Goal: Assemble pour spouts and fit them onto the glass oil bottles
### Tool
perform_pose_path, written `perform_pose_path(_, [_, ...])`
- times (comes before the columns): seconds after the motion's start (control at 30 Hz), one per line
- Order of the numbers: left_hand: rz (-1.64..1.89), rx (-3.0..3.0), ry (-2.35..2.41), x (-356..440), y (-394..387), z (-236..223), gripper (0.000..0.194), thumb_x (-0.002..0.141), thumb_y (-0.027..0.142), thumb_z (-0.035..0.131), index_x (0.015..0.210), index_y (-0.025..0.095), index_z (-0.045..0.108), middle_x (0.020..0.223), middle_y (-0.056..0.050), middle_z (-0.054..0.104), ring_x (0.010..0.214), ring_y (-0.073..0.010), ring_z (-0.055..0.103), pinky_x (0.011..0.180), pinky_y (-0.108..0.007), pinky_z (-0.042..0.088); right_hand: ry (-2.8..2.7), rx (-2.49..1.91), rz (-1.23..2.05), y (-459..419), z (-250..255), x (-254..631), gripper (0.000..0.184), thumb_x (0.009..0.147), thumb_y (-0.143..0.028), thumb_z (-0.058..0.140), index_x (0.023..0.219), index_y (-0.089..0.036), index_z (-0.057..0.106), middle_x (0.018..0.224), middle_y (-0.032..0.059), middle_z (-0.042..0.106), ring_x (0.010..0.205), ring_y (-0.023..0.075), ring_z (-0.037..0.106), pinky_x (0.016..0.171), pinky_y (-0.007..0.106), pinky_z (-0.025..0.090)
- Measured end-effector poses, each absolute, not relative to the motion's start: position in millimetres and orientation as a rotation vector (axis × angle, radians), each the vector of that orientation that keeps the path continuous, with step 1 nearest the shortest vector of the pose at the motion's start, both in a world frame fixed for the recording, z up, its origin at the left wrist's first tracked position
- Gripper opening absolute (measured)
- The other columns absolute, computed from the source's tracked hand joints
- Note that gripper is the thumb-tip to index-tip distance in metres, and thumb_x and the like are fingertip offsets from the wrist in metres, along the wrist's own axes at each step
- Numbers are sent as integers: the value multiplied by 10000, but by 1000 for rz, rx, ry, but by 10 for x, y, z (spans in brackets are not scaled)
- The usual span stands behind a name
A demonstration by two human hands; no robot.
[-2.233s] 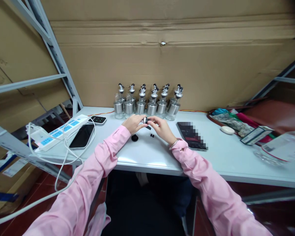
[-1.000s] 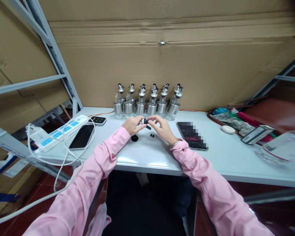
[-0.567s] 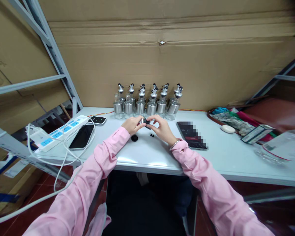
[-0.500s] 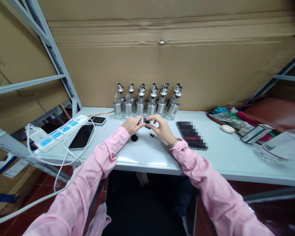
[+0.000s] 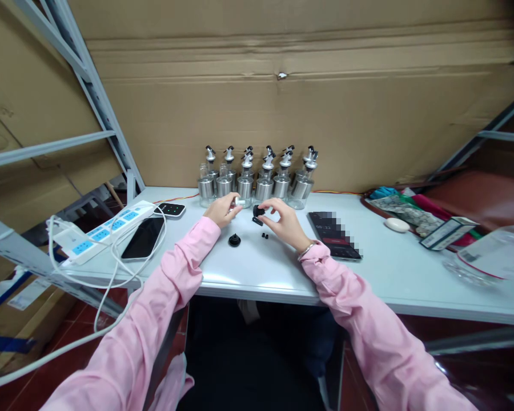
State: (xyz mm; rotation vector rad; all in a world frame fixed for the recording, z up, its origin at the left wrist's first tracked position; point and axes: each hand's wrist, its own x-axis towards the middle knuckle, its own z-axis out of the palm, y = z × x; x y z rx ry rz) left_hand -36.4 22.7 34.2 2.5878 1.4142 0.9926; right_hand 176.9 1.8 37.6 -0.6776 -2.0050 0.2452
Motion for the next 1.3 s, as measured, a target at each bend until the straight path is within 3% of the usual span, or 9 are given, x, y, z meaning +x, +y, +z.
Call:
perform_pose_path(0.27, [736,2606,1616,-485,406,199,351,816,244,482,1147,127,471,1081,-102,550,1013,-247,480,905,-388,396,-2437,-745,285,-54,323,1726,200,691,-108,547,850,-188,638,880,38,654,906,211,513,851,370,371])
perform_pose_path(0.57, [677,2513,1583,-507,457,110,644,748,446,606,1266,156,353,1160,-117,479,1093,-273,458,936,-406,385,-2513,-691,361,-58,273,1713,287,661,-90,568,932,-167,617,912,50,638,850,183,541,801,313,411])
perform_pose_path(0.8, [566,2539,1619,-494,445,110,609,733,406,643,1236,177,389,1183,-106,448,1138,-275,431,954,-405,373,-2480,-715,424,-7,235,1709,200,734,-134,589,928,-168,627,774,25,646,763,156,567,738,276,426])
perform_pose_path(1.0, [533,2529,1670,-495,451,123,445,732,322,659,1105,162,478,1123,-101,486,1093,-264,461,903,-394,402,-2435,-736,531,-24,266,1698,185,736,-170,625,921,-172,622,779,15,679,762,150,612,737,267,434])
perform_pose_path(1.13, [903,2577,1669,-379,271,387,284,755,295,650,977,163,531,1015,-80,549,1007,-254,500,837,-397,410,-2415,-755,546,-54,291,1684,184,755,-138,569,928,-171,626,801,21,687,756,146,618,700,253,441])
perform_pose_path(1.2, [1254,2479,1491,-256,18,534,111,831,257,559,897,170,540,774,-15,561,763,-163,547,716,-310,437,-2408,-743,485,-65,296,1678,170,759,-125,549,898,-166,636,815,32,682,771,150,609,726,263,442])
perform_pose_path(1.3, [1597,2210,1130,-83,-483,604,176,906,313,447,865,178,553,677,14,544,612,-98,522,586,-230,440,-2415,-743,410,-69,298,1676,159,754,-120,545,874,-157,643,811,42,670,771,155,593,745,274,440])
